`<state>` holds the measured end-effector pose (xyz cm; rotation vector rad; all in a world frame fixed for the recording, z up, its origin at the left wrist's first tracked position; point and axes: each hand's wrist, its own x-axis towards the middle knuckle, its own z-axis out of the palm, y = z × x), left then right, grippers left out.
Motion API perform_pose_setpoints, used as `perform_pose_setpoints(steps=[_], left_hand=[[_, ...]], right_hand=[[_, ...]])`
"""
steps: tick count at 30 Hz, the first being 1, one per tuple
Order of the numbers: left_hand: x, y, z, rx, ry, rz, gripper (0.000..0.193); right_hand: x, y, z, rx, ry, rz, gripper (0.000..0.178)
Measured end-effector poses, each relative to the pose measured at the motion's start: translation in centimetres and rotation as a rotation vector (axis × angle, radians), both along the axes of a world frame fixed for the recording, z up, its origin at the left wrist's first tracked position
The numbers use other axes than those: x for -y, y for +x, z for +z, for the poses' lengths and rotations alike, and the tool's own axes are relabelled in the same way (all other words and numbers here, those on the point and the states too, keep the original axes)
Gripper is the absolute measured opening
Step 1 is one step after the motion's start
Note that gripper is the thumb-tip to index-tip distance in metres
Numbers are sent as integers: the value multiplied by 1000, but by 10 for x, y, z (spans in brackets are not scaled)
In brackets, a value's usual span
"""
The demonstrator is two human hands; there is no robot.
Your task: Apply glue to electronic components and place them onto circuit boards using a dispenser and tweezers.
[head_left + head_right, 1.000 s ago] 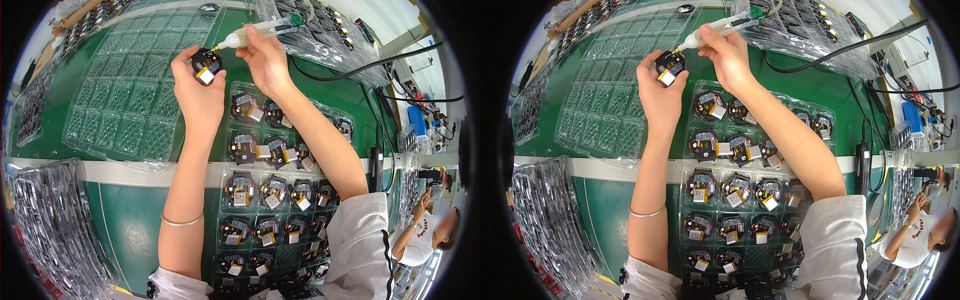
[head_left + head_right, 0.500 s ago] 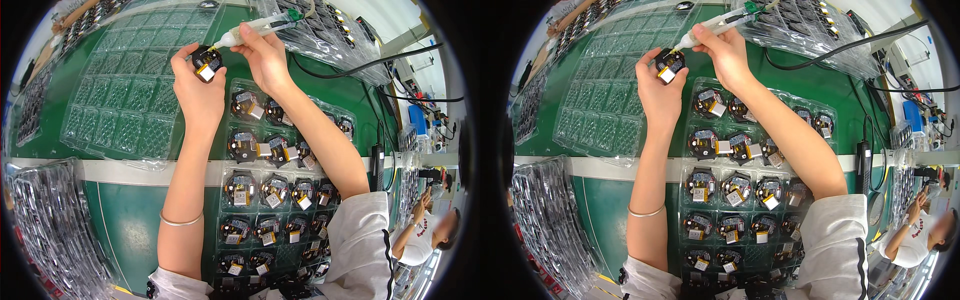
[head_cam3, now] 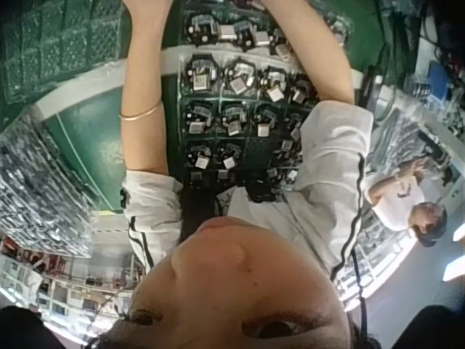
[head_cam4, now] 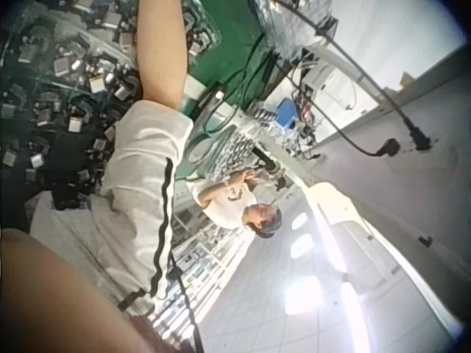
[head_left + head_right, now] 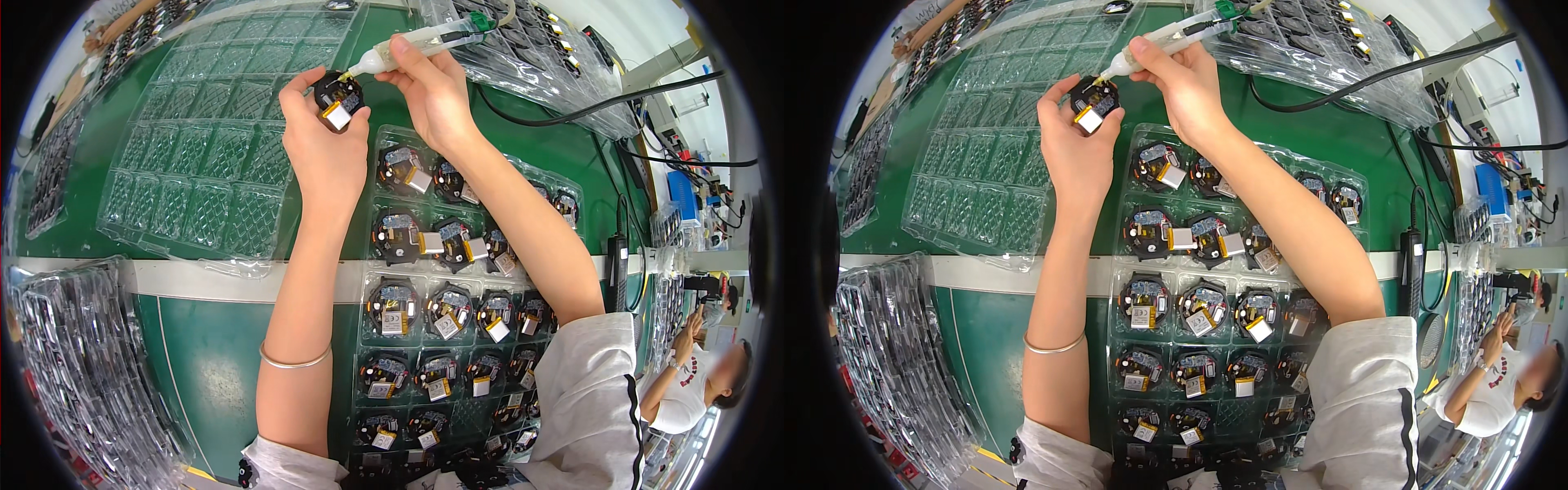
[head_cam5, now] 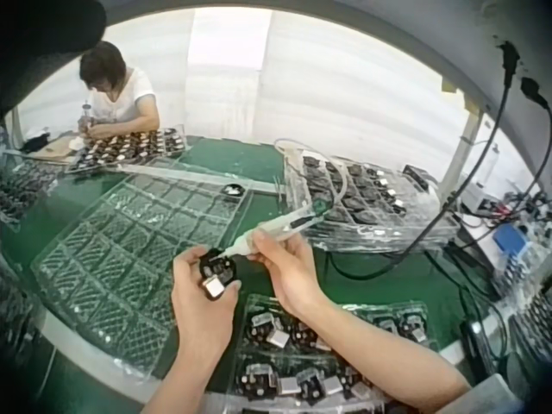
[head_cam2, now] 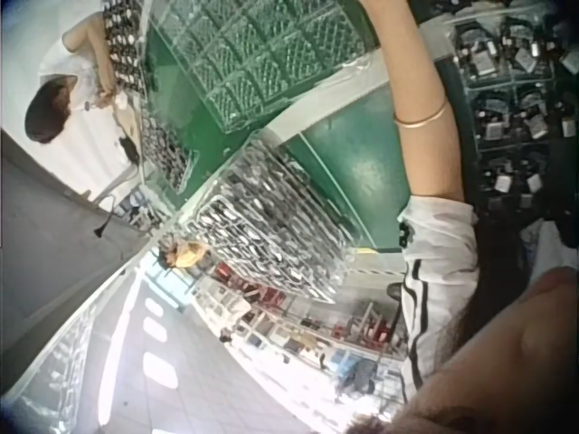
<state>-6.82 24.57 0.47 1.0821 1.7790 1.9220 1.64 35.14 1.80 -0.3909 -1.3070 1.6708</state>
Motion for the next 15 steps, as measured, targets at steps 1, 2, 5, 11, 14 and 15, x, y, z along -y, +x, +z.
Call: perform_pose_setpoints(steps=[1,2,5,11,14,15], left_hand=[[0,0,0,0,0,0,56],[0,0,0,2,-3,2,56],[1,1,2,-2,-11,7,56],[0,0,1,-12,-6,12,56],[0,0,1,-18,-11,16,56],[0,0,0,-18,-20,17,56]], right_hand=[[0,0,0,2,-4,-1,29],[0,0,0,2,-4,-1,29],[-2,0,-2,4,0,9,29],[-1,-1,-1,-1,-9,-3,29],[-2,-1,-1,-6,-6,8,30],[-2,0,-2,29,12,8,32]])
